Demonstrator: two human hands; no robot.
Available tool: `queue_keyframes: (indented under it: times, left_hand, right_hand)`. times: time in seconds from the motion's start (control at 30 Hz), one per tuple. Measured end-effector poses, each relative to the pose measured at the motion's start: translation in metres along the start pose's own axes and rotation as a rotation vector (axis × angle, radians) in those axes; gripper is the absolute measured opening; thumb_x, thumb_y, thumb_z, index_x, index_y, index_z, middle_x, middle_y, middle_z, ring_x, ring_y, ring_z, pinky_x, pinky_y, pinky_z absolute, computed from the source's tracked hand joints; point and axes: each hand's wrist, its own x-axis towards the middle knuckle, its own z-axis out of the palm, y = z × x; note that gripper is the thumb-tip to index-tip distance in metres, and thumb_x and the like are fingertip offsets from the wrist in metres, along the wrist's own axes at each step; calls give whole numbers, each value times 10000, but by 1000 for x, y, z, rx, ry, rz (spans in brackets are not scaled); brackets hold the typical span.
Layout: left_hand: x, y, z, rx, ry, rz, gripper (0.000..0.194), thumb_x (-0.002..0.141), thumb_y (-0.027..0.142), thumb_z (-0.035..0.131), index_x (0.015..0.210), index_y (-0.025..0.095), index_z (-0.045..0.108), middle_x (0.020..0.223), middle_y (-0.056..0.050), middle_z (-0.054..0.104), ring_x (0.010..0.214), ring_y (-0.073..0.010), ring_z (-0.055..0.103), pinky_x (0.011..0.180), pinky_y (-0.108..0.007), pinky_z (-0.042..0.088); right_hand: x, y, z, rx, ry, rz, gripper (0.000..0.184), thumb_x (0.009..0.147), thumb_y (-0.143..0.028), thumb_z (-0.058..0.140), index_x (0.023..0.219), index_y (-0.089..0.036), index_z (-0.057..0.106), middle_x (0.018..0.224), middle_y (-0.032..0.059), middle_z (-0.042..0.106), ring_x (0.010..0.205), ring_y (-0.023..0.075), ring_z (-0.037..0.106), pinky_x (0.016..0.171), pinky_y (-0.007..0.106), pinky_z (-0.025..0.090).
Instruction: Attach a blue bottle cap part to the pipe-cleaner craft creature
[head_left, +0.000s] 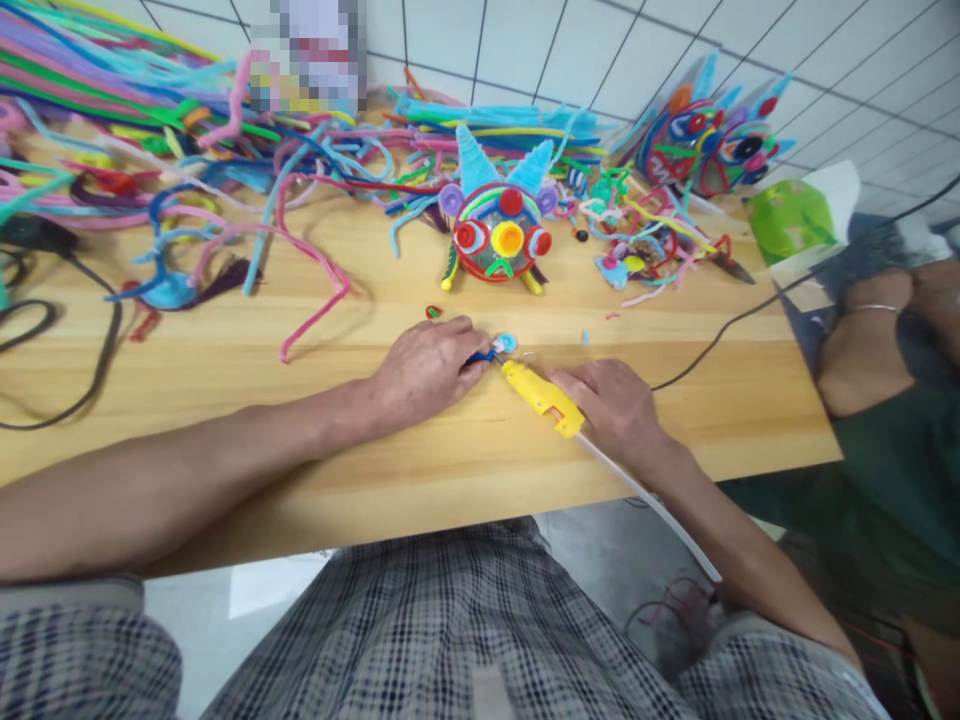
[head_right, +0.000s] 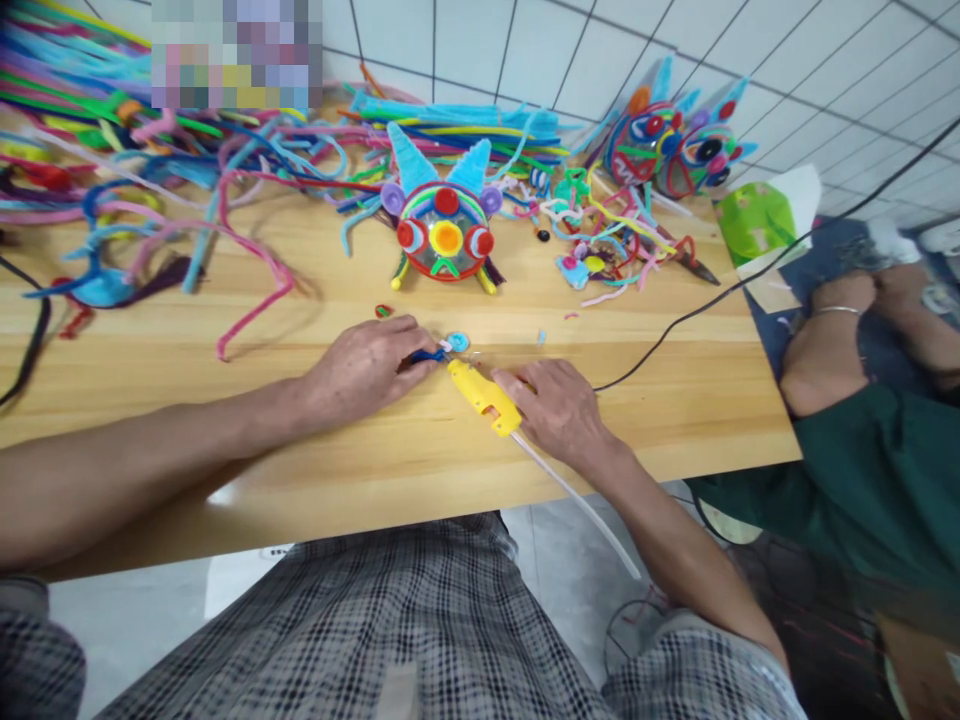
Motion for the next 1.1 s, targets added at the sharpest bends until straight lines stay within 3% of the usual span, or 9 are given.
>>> queue_keyframes:
  times: [0.13,0.27,0.53,0.87,1.1]
  left_hand:
    - [1,-1,1,-31,23,8,200,1016,257,566,1120,165,710,1055,-104,745,983,-262,711,848,-372,536]
    - [2,-1,-1,-34,-5,19,217,1027,246,536,1026,171,739,980,-99,741,937,-253,707,815,-358,519]
    - [4,1,-4,-112,-65,12,211,988,186,538,915,166,734,890,-73,764,830,-226,702,777,-339,478]
    - [7,1,-6,-88,-129,22,247,1013,204,507,878,165,709,900,-75,776,851,-229,717,749,-337,443]
    - [6,1,-4,-79,-103,15,252,1004,212,506,844,171,697,867,-68,768,828,-229,716,761,-341,449]
  right_hand:
    - [1,-2,0,-53,-43,31,277,988,-214,641,1259,-229,692,920,59,748,814,208,609,779,345,449]
    - [2,-5,-3,-46,-73,21,407,932,-101,627,1312,-245,658,937,55,747,837,209,627,776,352,442]
    - [4,-13,-13,-142,-31,-45,407,937,-12,576,1288,-214,622,917,47,719,811,197,599,802,347,444]
    - [5,-16,-16,-159,-94,-44,370,952,-29,586,1258,-231,641,866,31,680,797,204,571,809,354,434]
    - [3,-19,-14,-167,-103,-29,442,944,-38,630,1330,-252,637,888,29,692,821,204,581,822,362,435]
